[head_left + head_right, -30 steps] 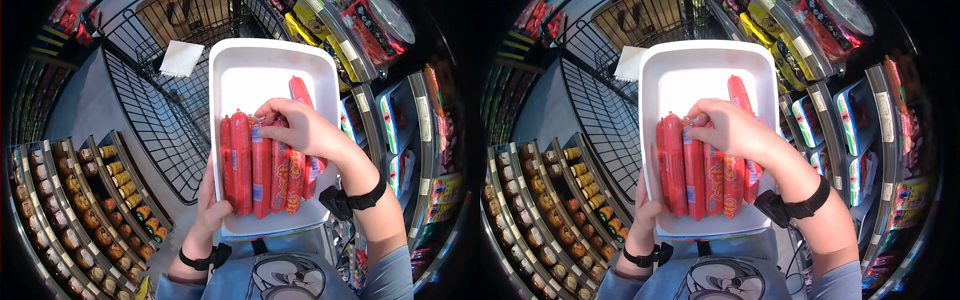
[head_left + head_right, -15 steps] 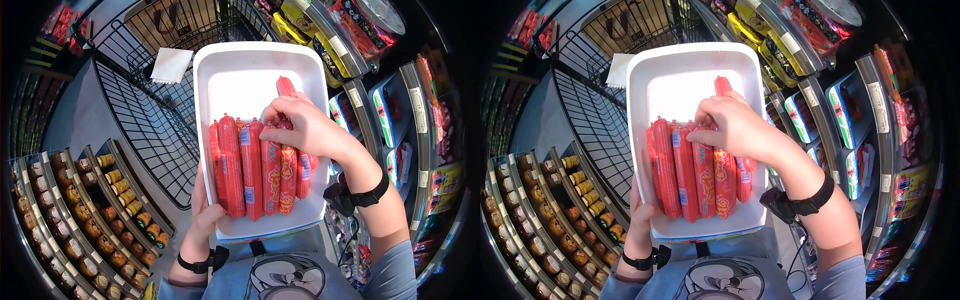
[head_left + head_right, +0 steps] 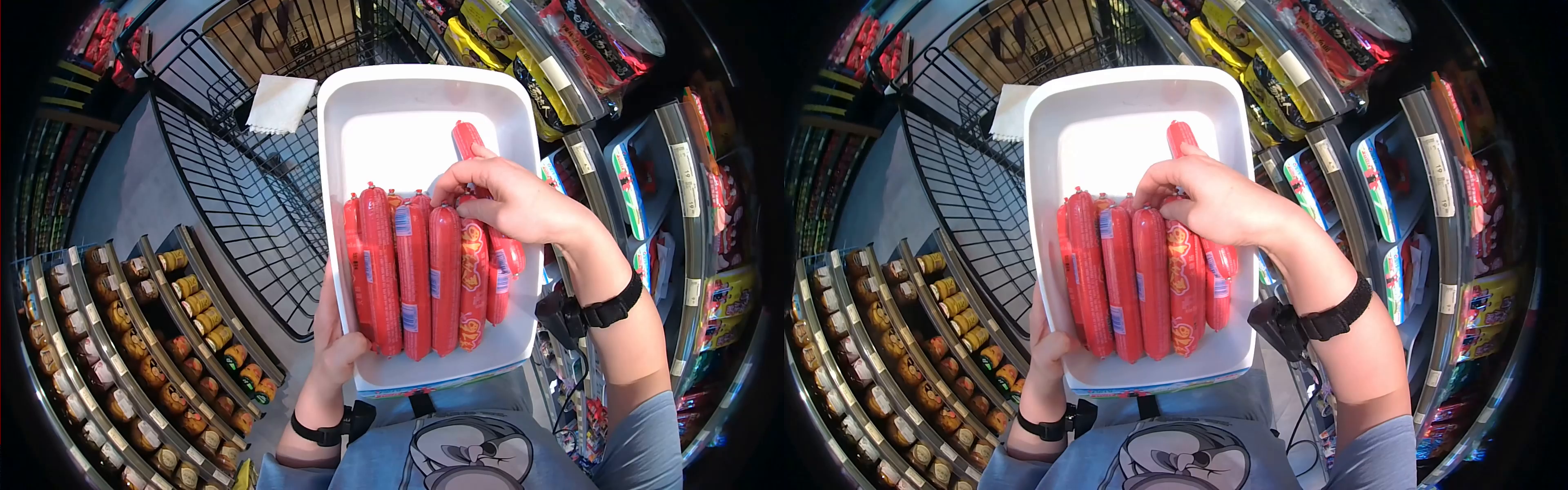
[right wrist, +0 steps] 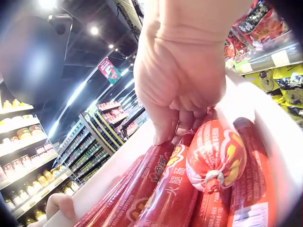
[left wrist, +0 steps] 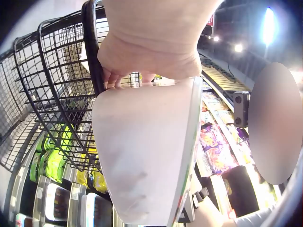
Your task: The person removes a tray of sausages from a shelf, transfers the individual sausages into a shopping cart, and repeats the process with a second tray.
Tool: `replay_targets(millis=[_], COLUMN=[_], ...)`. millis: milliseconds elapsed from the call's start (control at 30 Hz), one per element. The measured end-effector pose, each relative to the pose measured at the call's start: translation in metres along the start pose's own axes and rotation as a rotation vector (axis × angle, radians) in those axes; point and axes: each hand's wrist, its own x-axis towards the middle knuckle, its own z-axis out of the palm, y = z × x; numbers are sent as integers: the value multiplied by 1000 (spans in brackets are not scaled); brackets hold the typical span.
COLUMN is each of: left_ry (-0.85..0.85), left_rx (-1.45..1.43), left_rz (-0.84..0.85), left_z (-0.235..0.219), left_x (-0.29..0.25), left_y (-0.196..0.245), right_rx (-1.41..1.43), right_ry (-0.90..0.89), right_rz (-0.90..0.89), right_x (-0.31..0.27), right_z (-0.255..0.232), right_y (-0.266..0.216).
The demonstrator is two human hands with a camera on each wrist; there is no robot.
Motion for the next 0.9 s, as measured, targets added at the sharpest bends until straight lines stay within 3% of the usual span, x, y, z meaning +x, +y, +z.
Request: replay_targets(millis=[667,833,900], left_ry=[-14,-5,0], left_rx=[19,-20,-10], left_rz=[-23,19,12], left_z=[-4,1,-1], left_x=[1,2,1], left_y=[-1,0,-1], right_rx=[-22,-261,-374], right_ry=[17,304,338], right_rz=[0,-180,-183], right_x=[-1,-11,-14], right_z=[4,6,5], right_y=[-6,-15,-16])
